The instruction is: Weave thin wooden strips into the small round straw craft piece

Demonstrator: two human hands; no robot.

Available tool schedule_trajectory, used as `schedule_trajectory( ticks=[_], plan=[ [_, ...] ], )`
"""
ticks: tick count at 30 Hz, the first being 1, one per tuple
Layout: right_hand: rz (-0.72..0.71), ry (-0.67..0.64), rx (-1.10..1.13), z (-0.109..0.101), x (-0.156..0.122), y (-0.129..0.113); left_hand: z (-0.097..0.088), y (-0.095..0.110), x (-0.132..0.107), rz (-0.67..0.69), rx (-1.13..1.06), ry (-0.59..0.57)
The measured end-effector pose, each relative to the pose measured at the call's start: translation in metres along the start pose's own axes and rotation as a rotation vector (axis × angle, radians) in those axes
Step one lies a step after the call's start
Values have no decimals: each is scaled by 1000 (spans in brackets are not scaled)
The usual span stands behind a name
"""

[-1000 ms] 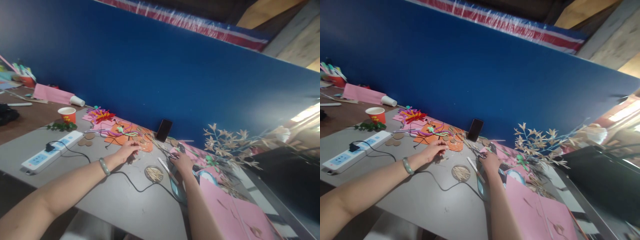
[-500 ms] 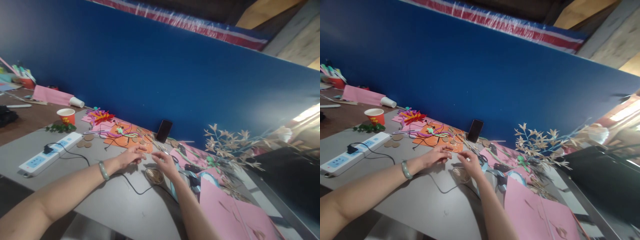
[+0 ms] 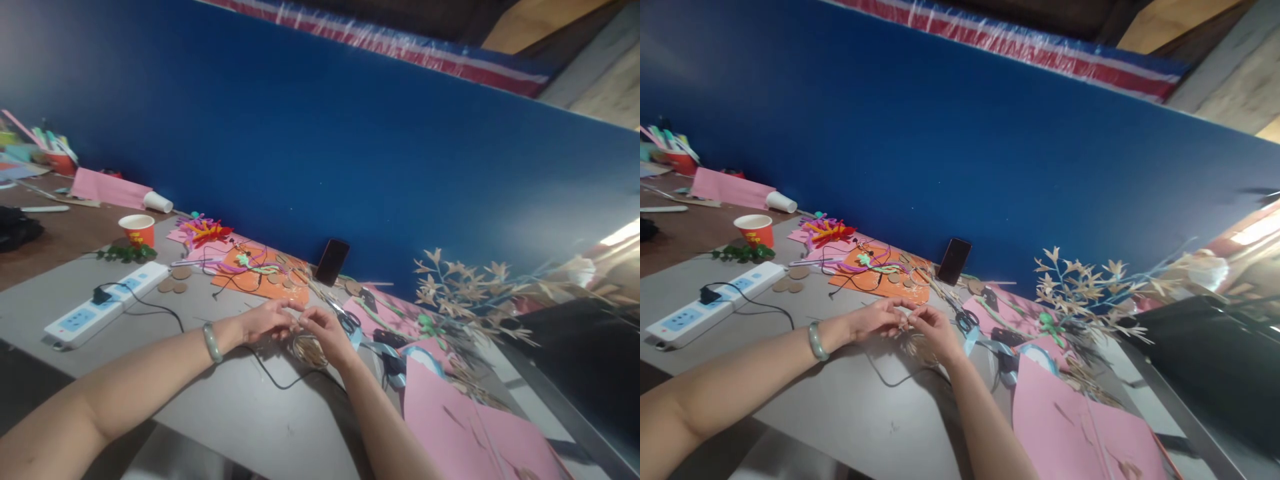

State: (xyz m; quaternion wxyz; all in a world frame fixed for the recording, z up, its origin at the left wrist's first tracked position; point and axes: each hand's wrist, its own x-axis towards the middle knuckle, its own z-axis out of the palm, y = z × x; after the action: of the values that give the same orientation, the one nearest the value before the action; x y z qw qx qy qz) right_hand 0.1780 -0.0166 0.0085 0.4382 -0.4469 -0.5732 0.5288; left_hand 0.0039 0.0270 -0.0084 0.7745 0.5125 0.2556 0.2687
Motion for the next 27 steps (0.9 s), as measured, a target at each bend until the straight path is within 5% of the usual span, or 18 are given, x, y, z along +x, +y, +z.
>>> schedule_trajectory(
  ticks=[9, 15, 27],
  plan=[
    [-3, 186, -135, -6, 3, 2, -2, 3, 1, 71, 126, 81],
    [-3, 185, -117, -7, 5, 6, -3, 1, 0, 125, 328, 52],
    [-20, 103, -171, -4, 3, 3, 1, 5, -2, 115, 270, 113]
  ],
)
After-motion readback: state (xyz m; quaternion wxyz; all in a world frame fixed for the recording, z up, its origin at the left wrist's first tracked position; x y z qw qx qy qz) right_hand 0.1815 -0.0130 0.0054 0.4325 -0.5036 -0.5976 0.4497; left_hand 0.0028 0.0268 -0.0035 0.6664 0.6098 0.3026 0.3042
